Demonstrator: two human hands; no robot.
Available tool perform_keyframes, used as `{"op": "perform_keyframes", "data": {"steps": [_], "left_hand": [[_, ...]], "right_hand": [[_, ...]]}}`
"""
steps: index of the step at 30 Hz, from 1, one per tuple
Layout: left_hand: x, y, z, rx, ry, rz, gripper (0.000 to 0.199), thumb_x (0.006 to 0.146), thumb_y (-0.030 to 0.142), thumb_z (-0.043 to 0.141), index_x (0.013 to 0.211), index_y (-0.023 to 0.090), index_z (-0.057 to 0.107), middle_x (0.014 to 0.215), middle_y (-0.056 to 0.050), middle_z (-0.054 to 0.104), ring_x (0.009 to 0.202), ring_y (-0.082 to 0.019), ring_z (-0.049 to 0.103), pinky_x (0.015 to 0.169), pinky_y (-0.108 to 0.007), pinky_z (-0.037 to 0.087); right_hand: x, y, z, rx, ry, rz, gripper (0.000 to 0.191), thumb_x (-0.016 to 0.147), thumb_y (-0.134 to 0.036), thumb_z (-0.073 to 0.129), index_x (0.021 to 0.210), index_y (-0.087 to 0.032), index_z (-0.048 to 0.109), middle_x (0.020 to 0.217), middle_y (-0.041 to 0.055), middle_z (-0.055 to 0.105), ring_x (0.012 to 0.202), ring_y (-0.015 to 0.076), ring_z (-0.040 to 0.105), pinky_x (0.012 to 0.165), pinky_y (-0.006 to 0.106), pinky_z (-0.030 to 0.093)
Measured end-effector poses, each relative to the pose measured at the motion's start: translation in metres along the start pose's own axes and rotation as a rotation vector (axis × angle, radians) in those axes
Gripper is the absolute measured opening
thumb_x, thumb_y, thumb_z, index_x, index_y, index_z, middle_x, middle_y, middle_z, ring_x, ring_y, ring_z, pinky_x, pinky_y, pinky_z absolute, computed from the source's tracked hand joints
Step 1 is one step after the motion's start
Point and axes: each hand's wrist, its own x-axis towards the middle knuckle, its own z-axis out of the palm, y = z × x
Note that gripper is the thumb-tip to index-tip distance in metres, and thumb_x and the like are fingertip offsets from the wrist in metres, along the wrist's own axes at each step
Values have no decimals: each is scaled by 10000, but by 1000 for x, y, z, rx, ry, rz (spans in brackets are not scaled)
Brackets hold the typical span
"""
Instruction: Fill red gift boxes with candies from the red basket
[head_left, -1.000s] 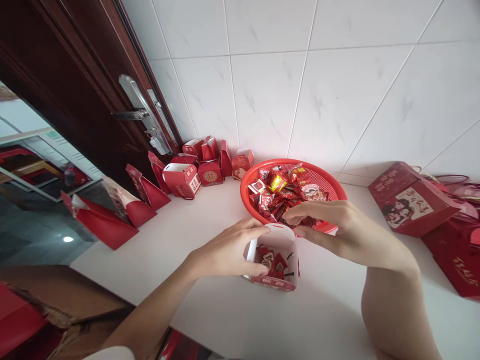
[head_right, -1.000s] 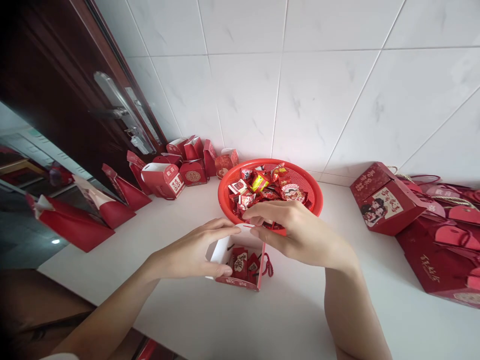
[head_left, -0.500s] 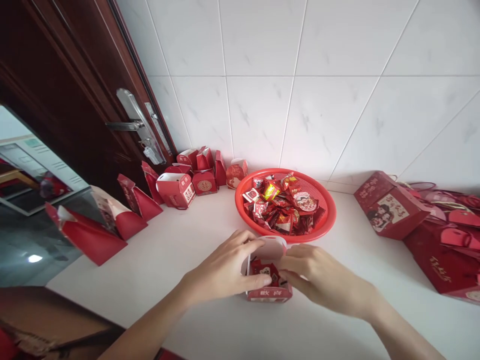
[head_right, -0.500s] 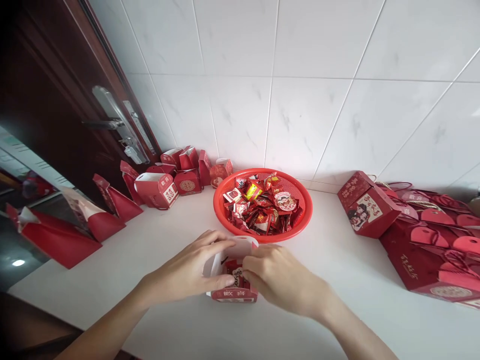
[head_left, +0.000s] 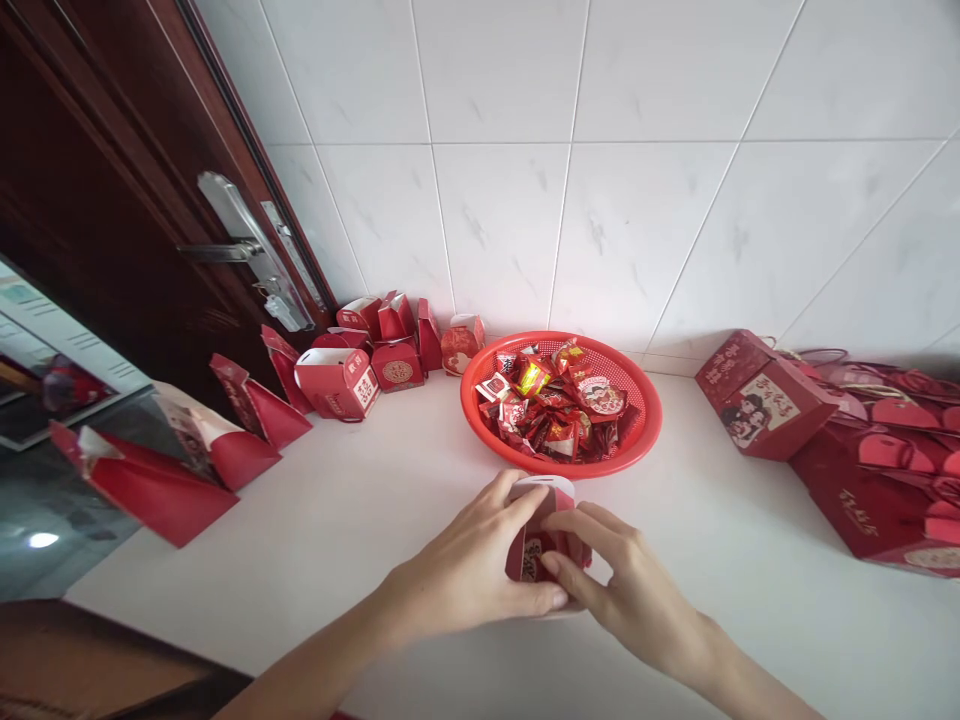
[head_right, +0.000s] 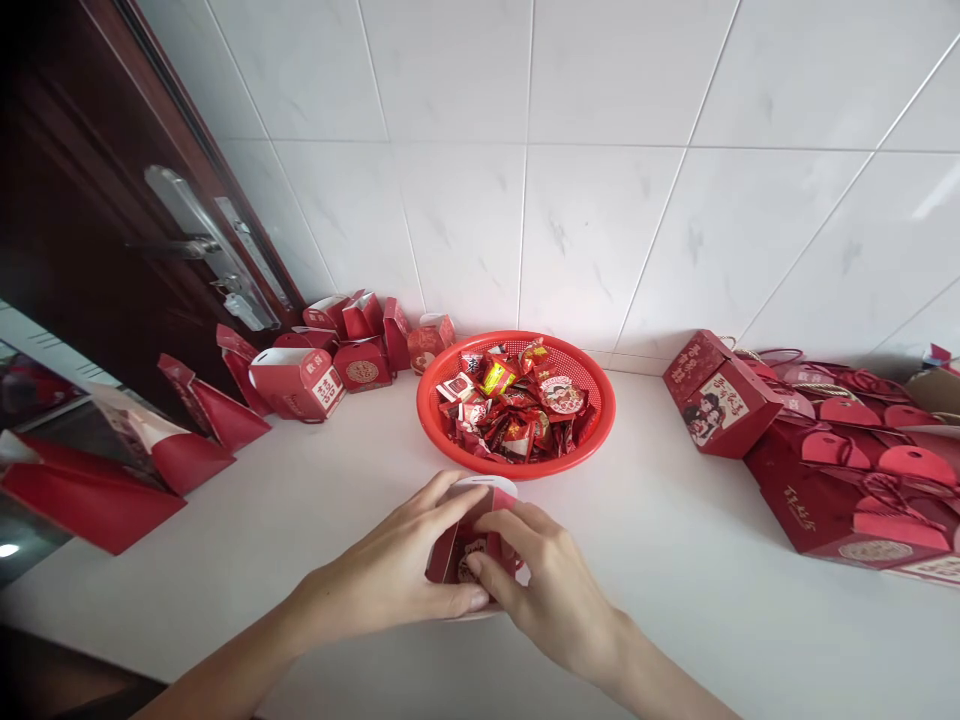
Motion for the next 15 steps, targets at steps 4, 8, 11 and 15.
{"op": "perform_keyframes", "data": {"steps": [4, 8, 11, 15], "left_hand": [[-1, -7, 2, -41, -6, 11, 738, 761, 456, 828, 1424, 348, 522, 1425, -68, 502, 1255, -275, 578, 1053, -394, 526], [-4, -14, 1, -70, -68, 7, 796, 816, 574, 766, 1512, 371, 437, 1559, -78, 409, 1407, -303, 468, 1132, -427, 472], [-6, -16, -1, -54, -58, 2, 711, 883, 564, 696, 1518, 355, 451, 1584, -85, 410, 1429, -306, 445, 1162, -438, 437], [-9, -17, -5, -59, -63, 12, 684, 870, 561, 712, 1468, 288, 524, 1533, -114, 490, 1289, -288, 558, 1110, -429, 468]], "right_hand": [[-5, 5, 12, 13, 61, -51, 247, 1033, -306, 544, 1243, -204, 625, 851, 31, 662, 711, 156, 602, 663, 274, 518], [-12, 9, 13, 18, 88, -91, 189, 1044, -320, 529, 1138, -204, 646, 821, 27, 661, 720, 159, 601, 665, 274, 516], [-15, 11, 10, 27, 43, -90, 172, 1052, -303, 512, 1049, -216, 661, 825, 26, 677, 751, 164, 592, 685, 277, 513], [-22, 12, 5, 86, -16, -44, 188, 1051, -320, 514, 1040, -228, 677, 861, 30, 708, 810, 175, 606, 749, 294, 528]]}}
